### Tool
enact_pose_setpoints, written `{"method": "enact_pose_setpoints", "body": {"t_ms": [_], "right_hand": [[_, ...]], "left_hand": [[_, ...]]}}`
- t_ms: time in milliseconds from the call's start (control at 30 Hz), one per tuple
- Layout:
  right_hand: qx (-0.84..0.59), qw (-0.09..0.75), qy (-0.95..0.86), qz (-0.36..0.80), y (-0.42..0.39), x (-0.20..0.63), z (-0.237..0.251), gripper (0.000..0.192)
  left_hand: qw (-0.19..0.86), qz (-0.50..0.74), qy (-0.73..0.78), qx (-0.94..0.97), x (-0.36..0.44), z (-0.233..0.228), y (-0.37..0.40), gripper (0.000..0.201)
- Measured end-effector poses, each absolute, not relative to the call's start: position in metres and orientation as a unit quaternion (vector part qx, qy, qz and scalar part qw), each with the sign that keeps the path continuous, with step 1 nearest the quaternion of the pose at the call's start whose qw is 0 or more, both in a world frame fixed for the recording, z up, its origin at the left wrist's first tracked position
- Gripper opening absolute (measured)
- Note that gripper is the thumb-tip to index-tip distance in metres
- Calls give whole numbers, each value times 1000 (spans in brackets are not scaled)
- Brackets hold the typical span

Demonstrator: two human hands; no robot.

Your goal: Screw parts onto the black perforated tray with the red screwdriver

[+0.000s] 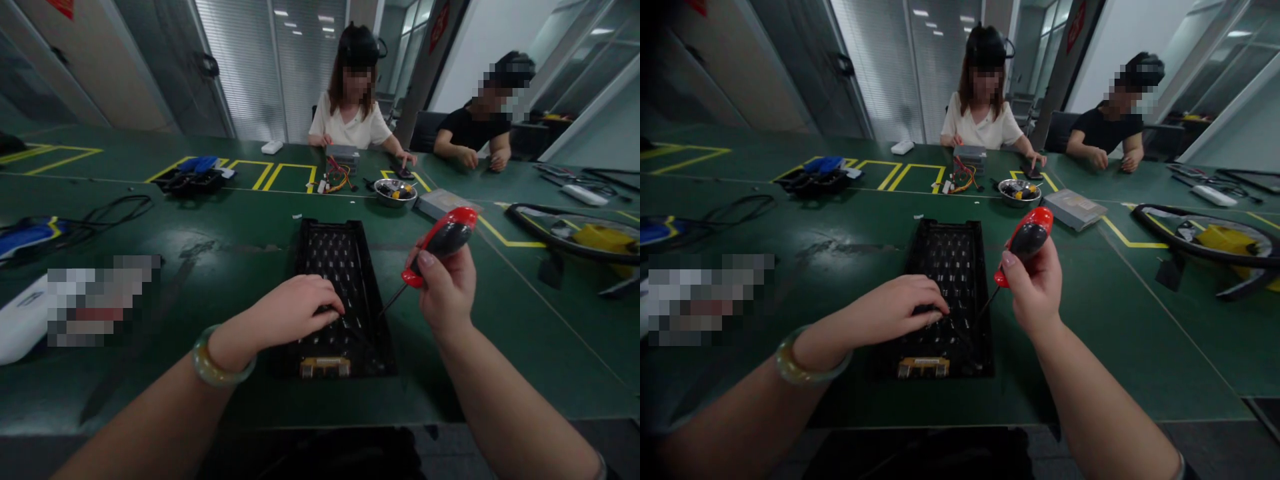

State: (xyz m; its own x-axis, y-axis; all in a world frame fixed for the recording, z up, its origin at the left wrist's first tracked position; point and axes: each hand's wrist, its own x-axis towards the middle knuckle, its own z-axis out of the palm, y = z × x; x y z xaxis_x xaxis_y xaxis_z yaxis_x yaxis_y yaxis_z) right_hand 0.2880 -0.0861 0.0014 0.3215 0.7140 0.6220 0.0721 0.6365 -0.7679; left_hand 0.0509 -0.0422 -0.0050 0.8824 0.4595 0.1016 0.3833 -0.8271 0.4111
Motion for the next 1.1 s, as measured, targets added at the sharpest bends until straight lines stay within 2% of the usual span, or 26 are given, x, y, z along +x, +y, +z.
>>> {"method": "enact_pose_setpoints", "body": {"t_ms": [533,1100], "right_hand": [[-445,544,-702,118,-94,282,-3,21],[-459,521,-711,115,-94,281,-1,22]], "left_hand": [[193,70,183,962,73,-16,-46,14],[198,105,120,967,70,-2,-53,11]]}}
